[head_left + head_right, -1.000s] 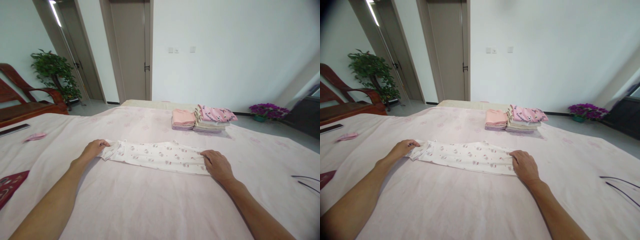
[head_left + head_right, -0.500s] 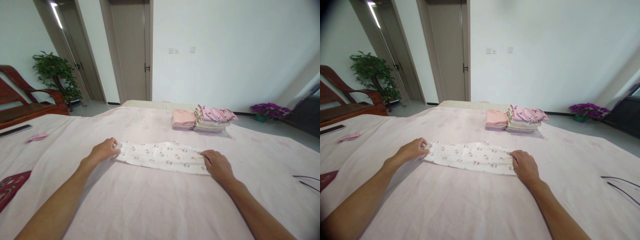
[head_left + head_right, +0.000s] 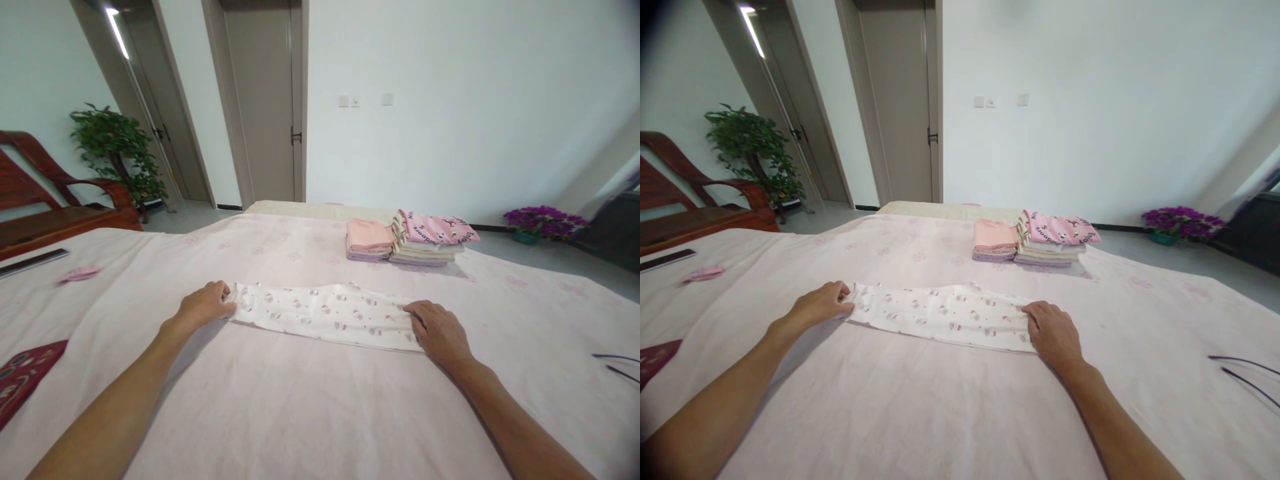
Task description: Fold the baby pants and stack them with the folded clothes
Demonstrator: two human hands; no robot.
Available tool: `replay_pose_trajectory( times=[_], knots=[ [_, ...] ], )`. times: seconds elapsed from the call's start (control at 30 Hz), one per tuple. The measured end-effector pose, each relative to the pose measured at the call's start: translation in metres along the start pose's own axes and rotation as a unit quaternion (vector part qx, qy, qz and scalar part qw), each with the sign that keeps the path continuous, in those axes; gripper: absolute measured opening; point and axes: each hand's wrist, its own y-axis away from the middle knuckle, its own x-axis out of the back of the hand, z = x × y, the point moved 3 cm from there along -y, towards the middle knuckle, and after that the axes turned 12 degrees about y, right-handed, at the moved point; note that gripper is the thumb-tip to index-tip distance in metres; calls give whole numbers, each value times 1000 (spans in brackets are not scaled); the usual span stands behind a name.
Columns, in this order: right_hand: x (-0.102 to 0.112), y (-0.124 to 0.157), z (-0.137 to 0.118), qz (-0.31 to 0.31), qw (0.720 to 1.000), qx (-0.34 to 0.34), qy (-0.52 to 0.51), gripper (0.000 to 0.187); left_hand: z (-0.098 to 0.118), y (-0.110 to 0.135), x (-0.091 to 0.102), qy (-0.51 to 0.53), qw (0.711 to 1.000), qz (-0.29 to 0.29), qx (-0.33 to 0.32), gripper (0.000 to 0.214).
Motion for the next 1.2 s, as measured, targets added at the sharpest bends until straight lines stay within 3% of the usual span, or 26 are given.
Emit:
replay_pose_trajectory(
  times=[0.1,0.2,0.37,0.7,0.9,1.03,1.13,1.2],
  knots=[
    [1,1,0,1,1000,0,3,30,-2,-1,1,-40,999,8,13,34],
    [2,1,-1,3,1000,-1,2,30,-16,-7,8,-18,999,9,46,35],
    [3,0,-2,-3,1000,-3,4,30,-33,-10,12,17,999,-9,48,38],
    [3,0,-1,-7,1000,-2,1,31,-40,-13,11,-19,996,22,81,35],
    [2,0,0,-3,1000,-2,0,30,-34,-10,7,-57,996,25,70,32],
    [0,1,1,3,1000,-2,0,29,-17,2,5,-108,991,71,16,37],
    [-2,1,1,3,1000,4,-2,29,9,15,2,-139,977,140,-82,40],
    [-2,0,1,2,1000,7,-3,29,31,23,-8,-88,975,129,-158,39]
  ],
)
